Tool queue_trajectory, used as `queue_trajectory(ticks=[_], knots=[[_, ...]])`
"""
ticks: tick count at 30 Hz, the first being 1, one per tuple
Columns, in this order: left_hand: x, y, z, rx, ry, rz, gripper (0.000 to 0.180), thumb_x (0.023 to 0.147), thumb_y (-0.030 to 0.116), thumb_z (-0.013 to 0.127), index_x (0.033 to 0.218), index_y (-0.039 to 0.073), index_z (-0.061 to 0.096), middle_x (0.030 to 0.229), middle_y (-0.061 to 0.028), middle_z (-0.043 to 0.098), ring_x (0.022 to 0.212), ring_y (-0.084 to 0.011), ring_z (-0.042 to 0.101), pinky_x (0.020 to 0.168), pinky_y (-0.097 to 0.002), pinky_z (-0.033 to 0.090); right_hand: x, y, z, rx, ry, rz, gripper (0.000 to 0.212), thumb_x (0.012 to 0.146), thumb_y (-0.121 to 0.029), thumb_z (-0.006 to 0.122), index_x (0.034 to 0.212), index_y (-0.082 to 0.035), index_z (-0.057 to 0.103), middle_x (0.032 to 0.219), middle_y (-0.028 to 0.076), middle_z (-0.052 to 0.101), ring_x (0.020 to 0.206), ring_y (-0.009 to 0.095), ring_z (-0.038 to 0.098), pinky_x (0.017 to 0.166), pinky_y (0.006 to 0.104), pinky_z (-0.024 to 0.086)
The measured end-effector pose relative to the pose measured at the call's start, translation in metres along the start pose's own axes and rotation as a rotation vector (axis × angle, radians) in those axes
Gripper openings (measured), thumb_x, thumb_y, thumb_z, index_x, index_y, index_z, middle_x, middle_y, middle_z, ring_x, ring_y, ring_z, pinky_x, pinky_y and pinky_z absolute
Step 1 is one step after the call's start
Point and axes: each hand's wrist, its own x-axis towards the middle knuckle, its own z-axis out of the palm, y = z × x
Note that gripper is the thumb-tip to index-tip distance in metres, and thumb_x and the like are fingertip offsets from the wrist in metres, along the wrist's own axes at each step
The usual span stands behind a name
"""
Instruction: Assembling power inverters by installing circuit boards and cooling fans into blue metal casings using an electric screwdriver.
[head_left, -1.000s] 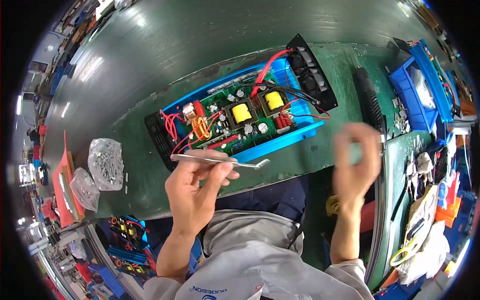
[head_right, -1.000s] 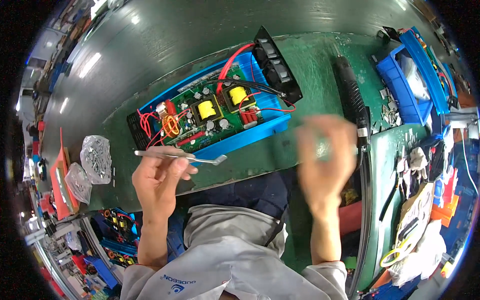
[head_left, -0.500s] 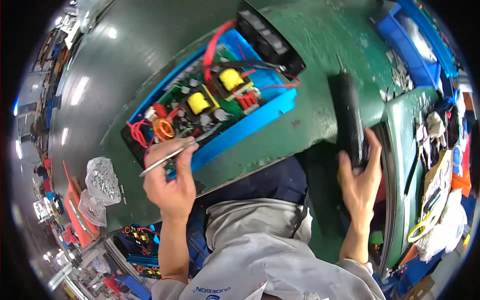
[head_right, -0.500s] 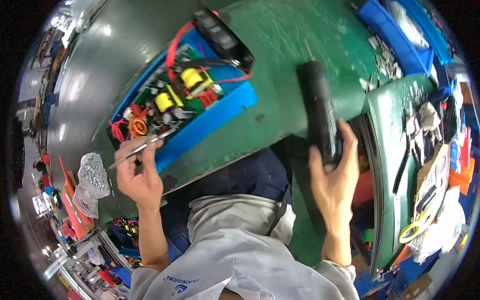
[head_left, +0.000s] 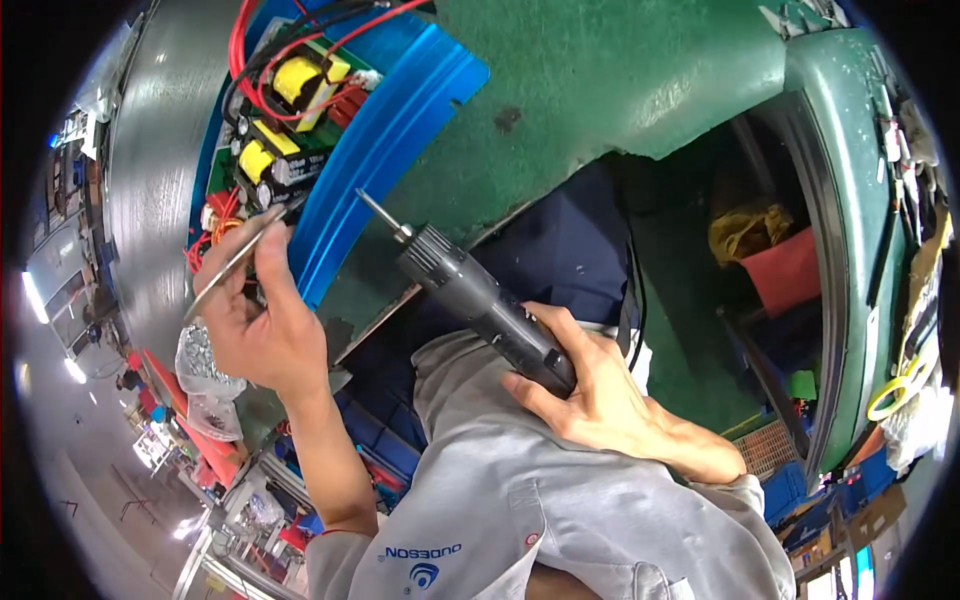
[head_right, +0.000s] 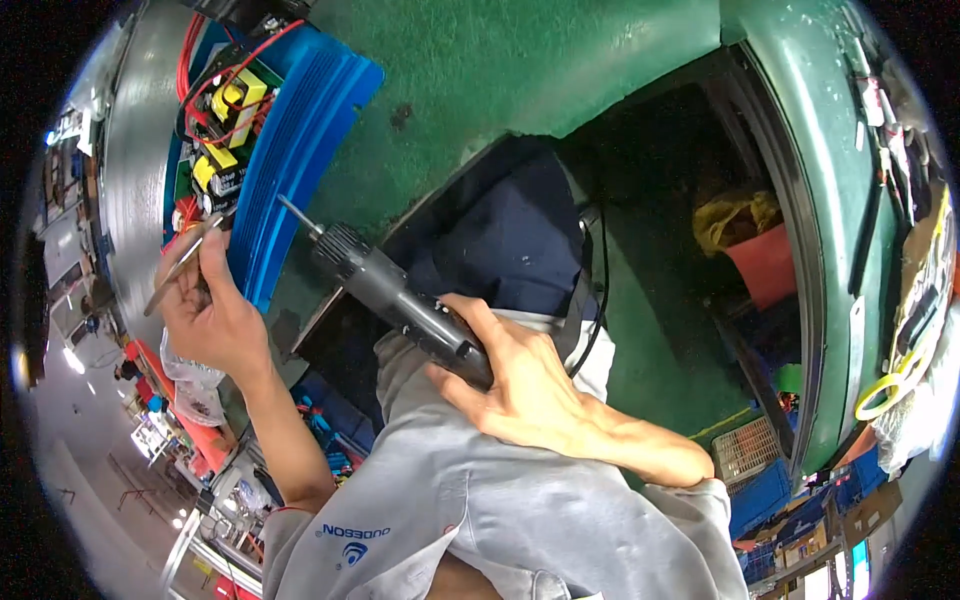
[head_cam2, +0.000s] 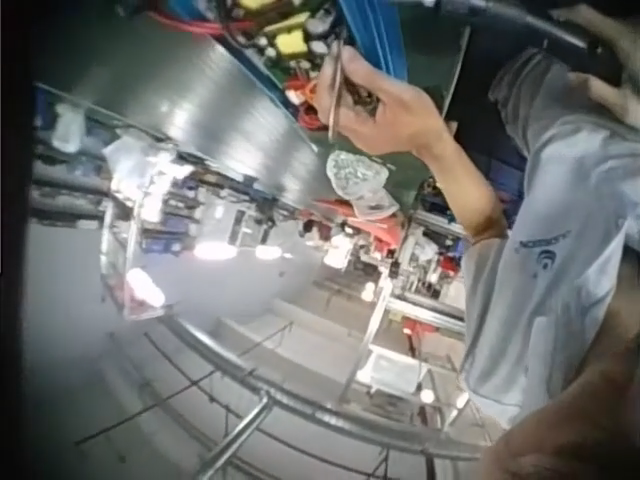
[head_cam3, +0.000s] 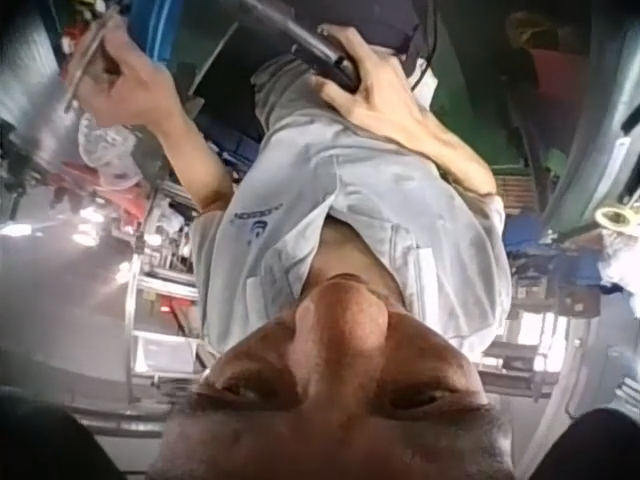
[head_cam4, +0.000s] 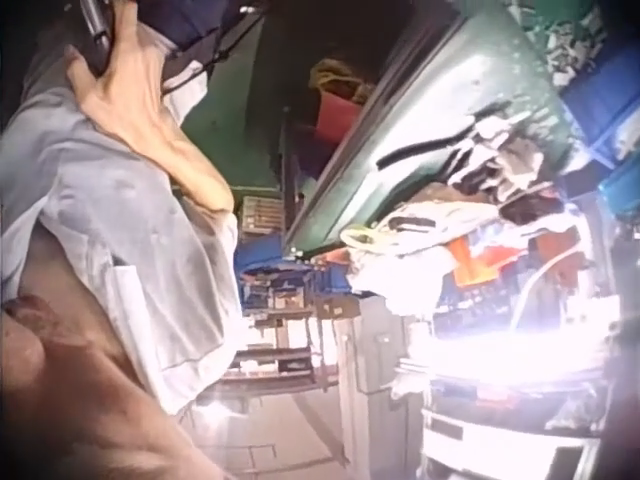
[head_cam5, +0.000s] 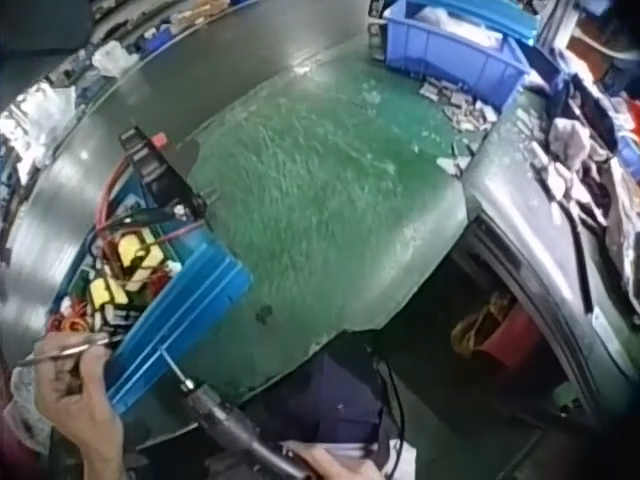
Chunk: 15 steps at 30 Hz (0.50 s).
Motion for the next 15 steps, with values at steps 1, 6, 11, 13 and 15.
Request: queue_trajectory(ticks=[1,6,11,13,15], knots=[[0.000,0.000,0.000,-0.001,0.013,-0.020,0.018,0.093,-0.006,0.068,0.110,-0.008,0.061,0.101,-0.0185,0.072,0.089,-0.0218,0.072,0.082,-0.0307,0.060,0.001,0.000,0.000,-0.016,-0.012,-0.012,0.062,0.086,-0.015,0.079,0.137,0.001,0.047,0.097,0.017,0.067,0.084,0.025,0.069,0.076,0.0357,0.053],[-0.003,0.003,0.007,0.070,0.050,0.021,0.017,0.093,-0.002,0.071,0.108,-0.007,0.065,0.100,-0.0157,0.073,0.089,-0.0193,0.071,0.081,-0.0291,0.058,0.002,-0.002,-0.001,0.046,-0.046,0.035,0.062,0.087,-0.016,0.078,0.138,0.001,0.047,0.097,0.017,0.067,0.084,0.024,0.069,0.077,0.0351,0.053],[-0.001,0.002,0.012,0.027,0.079,0.005,0.015,0.093,0.001,0.072,0.106,-0.006,0.067,0.099,-0.0146,0.073,0.088,-0.0180,0.070,0.081,-0.0275,0.057,0.008,0.000,-0.003,0.051,-0.042,0.015,0.062,0.087,-0.015,0.078,0.138,0.001,0.048,0.095,0.016,0.068,0.084,0.022,0.068,0.076,0.0350,0.053],[0.001,0.003,0.015,0.019,0.085,0.008,0.015,0.093,0.002,0.072,0.106,-0.005,0.067,0.099,-0.0139,0.073,0.086,-0.0168,0.070,0.079,-0.0268,0.056,0.011,-0.004,-0.007,0.060,-0.052,0.032,0.059,0.089,-0.015,0.076,0.138,0.001,0.048,0.094,0.016,0.068,0.084,0.022,0.067,0.077,0.0352,0.053],[0.002,0.003,0.015,0.013,0.103,0.013,0.016,0.093,0.002,0.073,0.106,-0.005,0.068,0.099,-0.0132,0.074,0.084,-0.0156,0.069,0.077,-0.0261,0.055,0.015,-0.012,-0.014,0.138,-0.097,0.094,0.050,0.096,-0.023,0.067,0.136,0.002,0.050,0.093,0.015,0.067,0.082,0.021,0.066,0.077,0.0346,0.052]])
